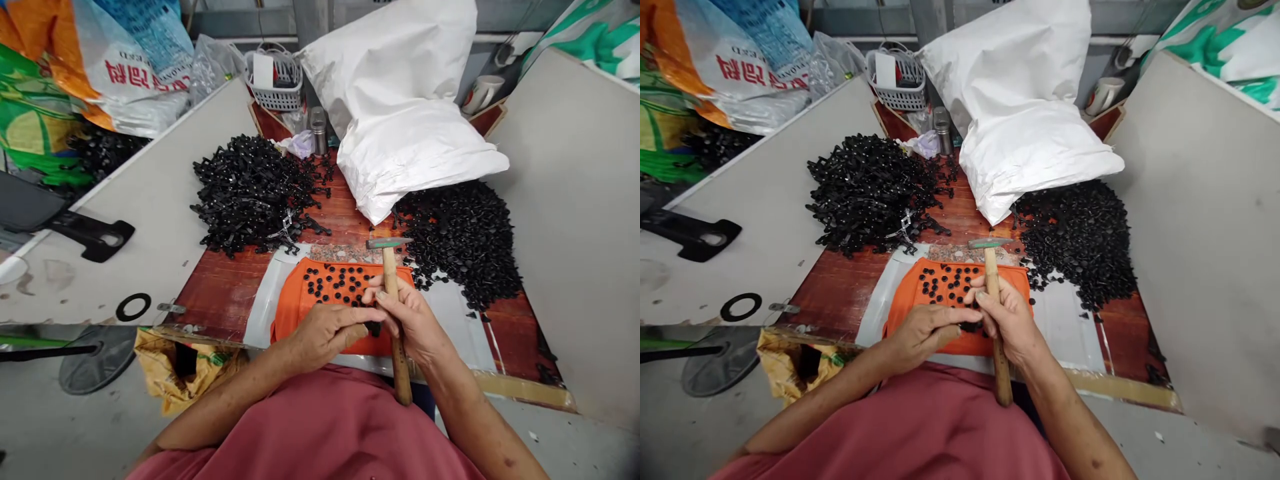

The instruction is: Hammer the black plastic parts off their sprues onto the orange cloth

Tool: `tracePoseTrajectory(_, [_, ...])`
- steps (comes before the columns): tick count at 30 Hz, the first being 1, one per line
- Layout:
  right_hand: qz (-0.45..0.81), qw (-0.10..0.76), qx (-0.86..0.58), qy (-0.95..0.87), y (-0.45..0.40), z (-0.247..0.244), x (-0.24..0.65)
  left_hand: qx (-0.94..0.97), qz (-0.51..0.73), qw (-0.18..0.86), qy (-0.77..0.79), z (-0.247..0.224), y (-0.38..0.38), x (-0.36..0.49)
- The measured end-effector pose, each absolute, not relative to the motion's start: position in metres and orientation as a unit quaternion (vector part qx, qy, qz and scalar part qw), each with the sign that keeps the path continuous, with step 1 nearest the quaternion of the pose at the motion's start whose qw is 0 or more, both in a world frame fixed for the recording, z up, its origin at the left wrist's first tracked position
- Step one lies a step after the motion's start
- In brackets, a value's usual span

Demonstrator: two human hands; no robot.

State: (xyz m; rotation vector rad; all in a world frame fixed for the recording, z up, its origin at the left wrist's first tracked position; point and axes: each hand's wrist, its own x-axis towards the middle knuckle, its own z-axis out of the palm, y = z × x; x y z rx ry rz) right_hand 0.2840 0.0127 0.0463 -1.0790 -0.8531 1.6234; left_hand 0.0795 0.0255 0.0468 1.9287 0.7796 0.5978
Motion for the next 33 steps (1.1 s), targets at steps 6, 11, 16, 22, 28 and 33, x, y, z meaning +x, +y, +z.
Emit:
tracePoseTrajectory(6, [0.617,0.478,-0.489,-0.389,0.015,0.039,0.283,0.707,0.225,0.44,0.506,0.044,0.044,0.031])
tracePoseTrajectory(11, [0.629,0.409,-0.492,-0.442,0.013,0.036,0.274,0.669,0.242,0.454,0.536,0.03,0.055,0.008])
tracePoseTrajectory(16, [0.616,0.4,-0.51,-0.447,0.01,0.032,0.276,0.687,0.24,0.385,0.567,0.011,0.072,-0.011])
tracePoseTrajectory(22, [0.591,0.41,-0.545,-0.43,0.002,0.017,0.287,0.708,0.22,0.259,0.619,-0.01,0.09,-0.006])
tracePoseTrajectory(28, [0.57,0.388,-0.578,-0.436,-0.005,0.008,0.294,0.728,0.172,0.244,0.617,-0.02,0.098,0.007])
tracePoseTrajectory(33, [0.558,0.38,-0.587,-0.446,-0.006,0.006,0.295,0.734,0.139,0.226,0.625,-0.026,0.101,0.009])
